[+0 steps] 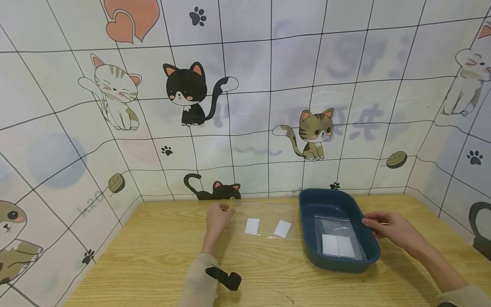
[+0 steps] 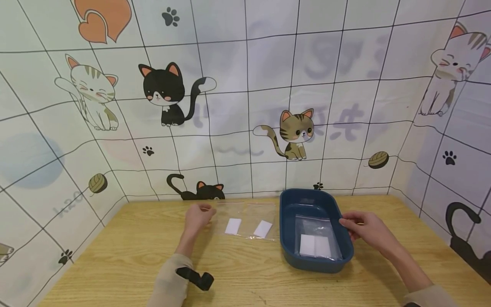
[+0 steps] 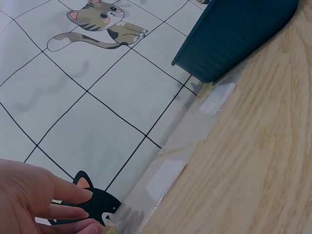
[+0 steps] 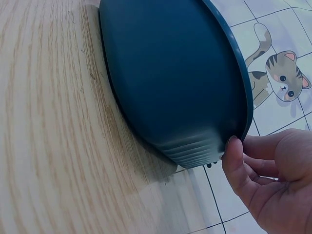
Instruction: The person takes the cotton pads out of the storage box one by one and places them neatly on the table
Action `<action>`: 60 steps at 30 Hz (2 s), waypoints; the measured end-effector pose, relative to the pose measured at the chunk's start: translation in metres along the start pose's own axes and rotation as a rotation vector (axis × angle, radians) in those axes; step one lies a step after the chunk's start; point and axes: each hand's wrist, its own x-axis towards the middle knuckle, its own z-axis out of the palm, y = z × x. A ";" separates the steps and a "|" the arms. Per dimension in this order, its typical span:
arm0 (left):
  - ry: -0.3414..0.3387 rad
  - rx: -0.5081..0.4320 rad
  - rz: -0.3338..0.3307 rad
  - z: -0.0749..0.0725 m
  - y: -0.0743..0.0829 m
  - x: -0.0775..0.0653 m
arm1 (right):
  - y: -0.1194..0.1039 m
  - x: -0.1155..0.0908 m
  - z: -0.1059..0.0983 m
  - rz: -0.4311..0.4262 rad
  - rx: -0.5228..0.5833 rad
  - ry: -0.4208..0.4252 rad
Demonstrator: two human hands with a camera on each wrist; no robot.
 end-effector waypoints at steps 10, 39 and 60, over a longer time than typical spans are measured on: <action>-0.003 -0.040 0.064 0.004 0.016 -0.002 | -0.002 -0.002 0.000 -0.003 0.005 0.003; -0.144 -0.146 0.156 0.015 0.061 -0.030 | -0.001 -0.001 0.001 -0.020 0.001 0.003; -0.193 -0.186 0.260 0.020 0.092 -0.056 | -0.001 0.000 -0.001 -0.001 -0.015 -0.003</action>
